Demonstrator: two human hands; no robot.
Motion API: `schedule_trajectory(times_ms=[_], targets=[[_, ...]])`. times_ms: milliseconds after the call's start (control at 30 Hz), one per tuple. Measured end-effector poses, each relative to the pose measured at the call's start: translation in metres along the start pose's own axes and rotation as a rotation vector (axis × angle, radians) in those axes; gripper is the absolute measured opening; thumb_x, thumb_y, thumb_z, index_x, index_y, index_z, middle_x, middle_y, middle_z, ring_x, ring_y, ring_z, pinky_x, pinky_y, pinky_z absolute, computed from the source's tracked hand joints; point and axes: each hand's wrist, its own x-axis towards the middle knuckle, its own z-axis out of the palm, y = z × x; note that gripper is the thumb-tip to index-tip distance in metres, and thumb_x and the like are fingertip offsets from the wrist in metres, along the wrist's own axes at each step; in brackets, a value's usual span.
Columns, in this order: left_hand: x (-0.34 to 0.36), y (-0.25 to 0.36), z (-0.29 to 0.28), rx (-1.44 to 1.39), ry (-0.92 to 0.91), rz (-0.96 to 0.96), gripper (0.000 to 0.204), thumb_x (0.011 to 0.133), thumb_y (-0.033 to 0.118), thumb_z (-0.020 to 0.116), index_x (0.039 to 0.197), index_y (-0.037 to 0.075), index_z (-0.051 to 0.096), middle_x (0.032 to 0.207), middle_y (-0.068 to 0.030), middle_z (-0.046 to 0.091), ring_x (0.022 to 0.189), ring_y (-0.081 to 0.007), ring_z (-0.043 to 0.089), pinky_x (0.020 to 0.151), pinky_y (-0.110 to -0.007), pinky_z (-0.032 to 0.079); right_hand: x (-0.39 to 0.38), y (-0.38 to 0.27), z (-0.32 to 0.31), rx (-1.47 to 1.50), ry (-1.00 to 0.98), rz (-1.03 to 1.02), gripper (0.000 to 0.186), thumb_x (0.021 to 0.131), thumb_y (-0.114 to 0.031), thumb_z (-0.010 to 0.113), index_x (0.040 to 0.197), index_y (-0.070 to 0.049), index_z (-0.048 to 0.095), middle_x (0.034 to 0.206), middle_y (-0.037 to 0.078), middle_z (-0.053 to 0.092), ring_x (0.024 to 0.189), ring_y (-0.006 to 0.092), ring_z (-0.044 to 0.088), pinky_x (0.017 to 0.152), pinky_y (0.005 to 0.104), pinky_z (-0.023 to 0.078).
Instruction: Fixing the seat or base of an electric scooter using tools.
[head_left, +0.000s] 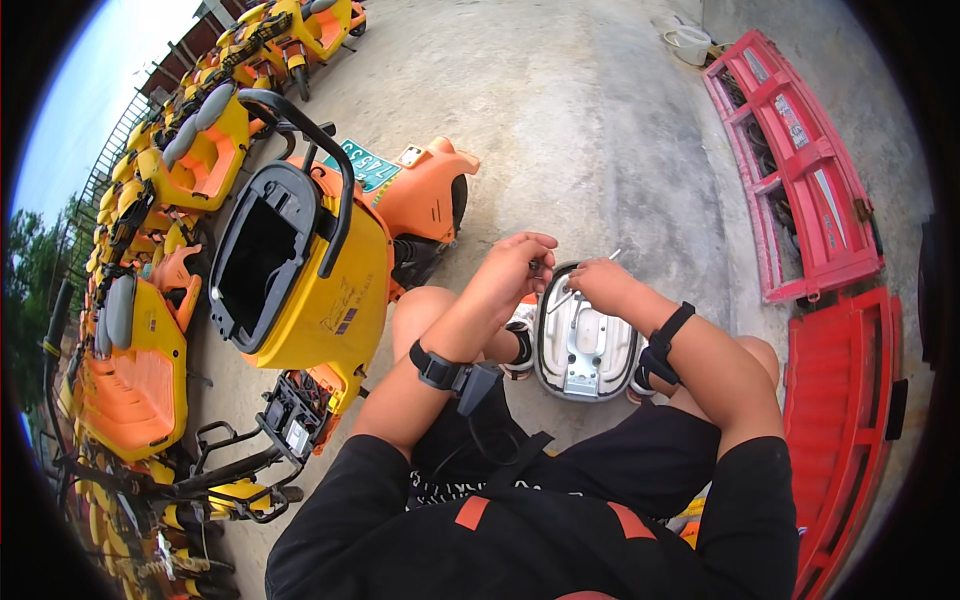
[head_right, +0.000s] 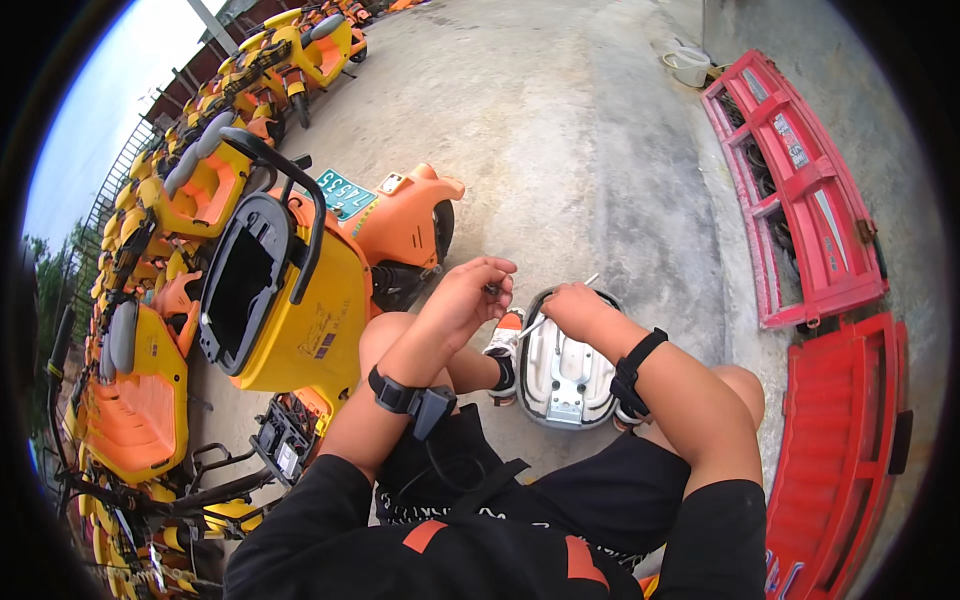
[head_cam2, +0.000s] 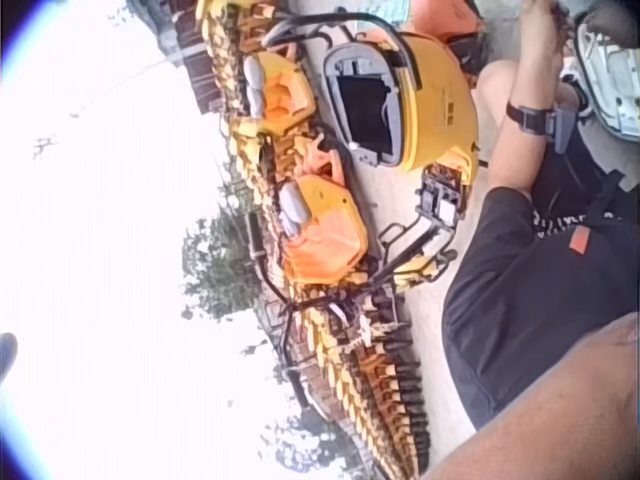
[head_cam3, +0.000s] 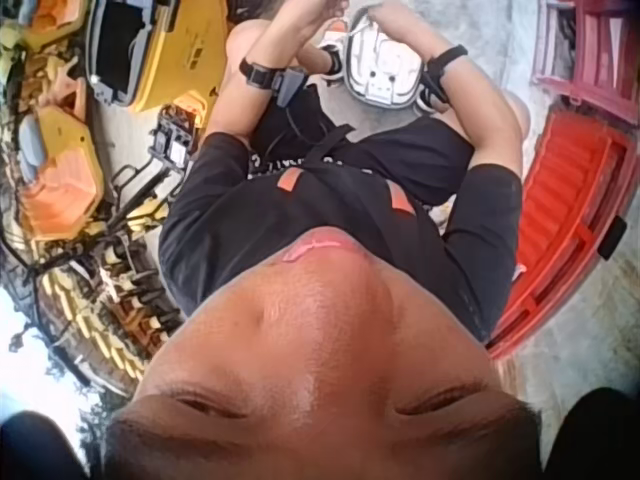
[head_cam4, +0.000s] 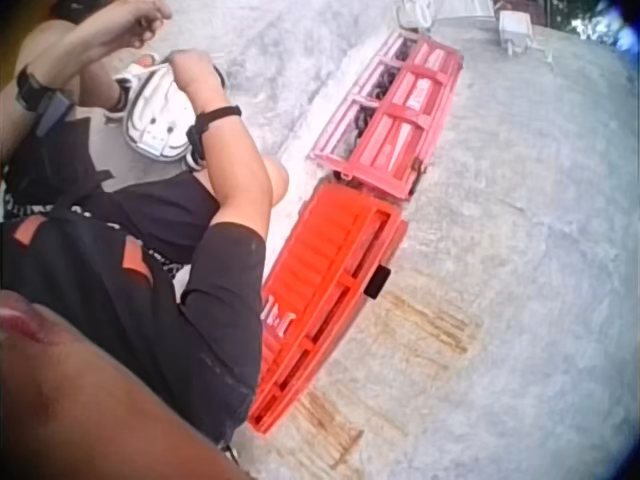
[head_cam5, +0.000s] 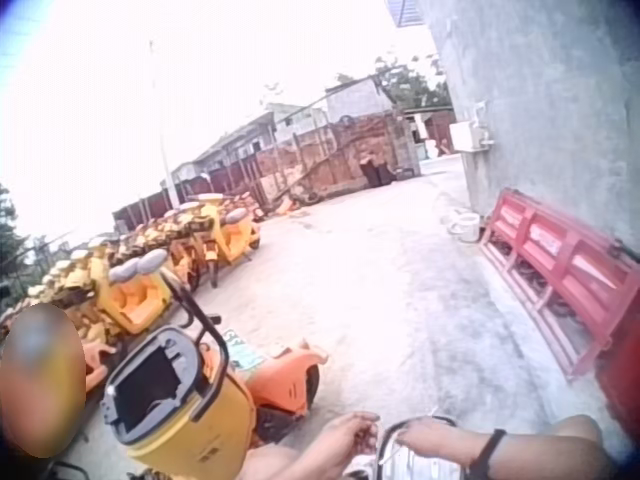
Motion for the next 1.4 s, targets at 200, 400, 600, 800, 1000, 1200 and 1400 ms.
schedule_trajectory(times_ms=[200, 400, 600, 800, 1000, 1200, 1400], targets=[[-0.001, 0.001, 0.0, 0.0, 0.001, -0.003, 0.018, 0.095, 0.006, 0.048, 0.109, 0.0, 0.057, 0.082, -0.0025, 0.06, 0.07, -0.0124, 0.058, 0.062, -0.026, 0.048, -0.004, 0.002, 0.013, 0.015, 0.115, 0.231, 0.03, 0.085, -0.009, 0.058, 0.111, -0.016, 0.073, 0.146, 0.02, 0.044, 0.121, 0.0329, 0.056, 0.097, 0.0476, 0.048], [-0.001, 0.002, -0.001, 0.003, 0.014, -0.002, 0.019, 0.095, 0.006, 0.048, 0.109, 0.0, 0.057, 0.082, -0.0028, 0.06, 0.07, -0.0128, 0.058, 0.063, -0.027, 0.049, 0.008, 0.016, 0.018, 0.354, 0.015, 0.257, 0.032, 0.086, -0.018, 0.052, 0.101, 0.002, 0.073, 0.148, 0.028, 0.04, 0.107, 0.0429, 0.062, 0.099, 0.0469, 0.046], [0.0, 0.002, -0.001, -0.005, 0.016, 0.012, 0.019, 0.094, 0.006, 0.048, 0.109, -0.001, 0.057, 0.082, -0.0032, 0.059, 0.071, -0.0133, 0.058, 0.063, -0.027, 0.048, 0.003, 0.013, 0.002, 0.325, -0.018, 0.183, 0.035, 0.087, -0.019, 0.051, 0.109, 0.002, 0.067, 0.14, 0.024, 0.05, 0.102, 0.0401, 0.065, 0.094, 0.0445, 0.049], [0.0, 0.002, -0.002, -0.014, 0.01, 0.017, 0.019, 0.095, 0.006, 0.048, 0.109, -0.002, 0.057, 0.082, -0.0032, 0.059, 0.07, -0.0131, 0.058, 0.062, -0.027, 0.049, -0.001, -0.005, 0.004, 0.288, 0.122, 0.247, 0.055, 0.078, 0.007, 0.056, 0.132, -0.002, 0.055, 0.157, 0.02, 0.027, 0.1, 0.0379, 0.066, 0.085, 0.0429, 0.055], [0.0, 0.002, -0.003, -0.011, 0.003, 0.02, 0.018, 0.095, 0.006, 0.048, 0.109, -0.001, 0.057, 0.081, -0.0033, 0.06, 0.069, -0.0129, 0.058, 0.062, -0.027, 0.049, 0.0, 0.0, 0.004, 0.17, 0.191, 0.109, 0.025, 0.078, -0.004, 0.061, 0.101, -0.003, 0.073, 0.148, 0.018, 0.043, 0.125, 0.0327, 0.053, 0.098, 0.0444, 0.047], [0.0, 0.002, -0.003, -0.01, 0.005, 0.012, 0.018, 0.095, 0.006, 0.048, 0.109, -0.001, 0.058, 0.081, -0.0032, 0.06, 0.07, -0.0128, 0.058, 0.062, -0.027, 0.049, 0.0, -0.007, -0.005, 0.056, 0.072, 0.283, 0.022, 0.078, -0.01, 0.062, 0.095, -0.012, 0.077, 0.137, 0.011, 0.056, 0.13, 0.0291, 0.048, 0.102, 0.0435, 0.043], [-0.001, 0.003, -0.002, 0.002, 0.01, 0.004, 0.019, 0.094, 0.006, 0.048, 0.109, -0.001, 0.058, 0.082, -0.0033, 0.059, 0.07, -0.0128, 0.057, 0.063, -0.027, 0.049, 0.004, -0.007, -0.011, 0.43, -0.034, 0.356, 0.036, 0.083, -0.006, 0.052, 0.111, -0.014, 0.074, 0.105, 0.018, 0.07, 0.102, 0.0345, 0.065, 0.093, 0.0445, 0.05]])
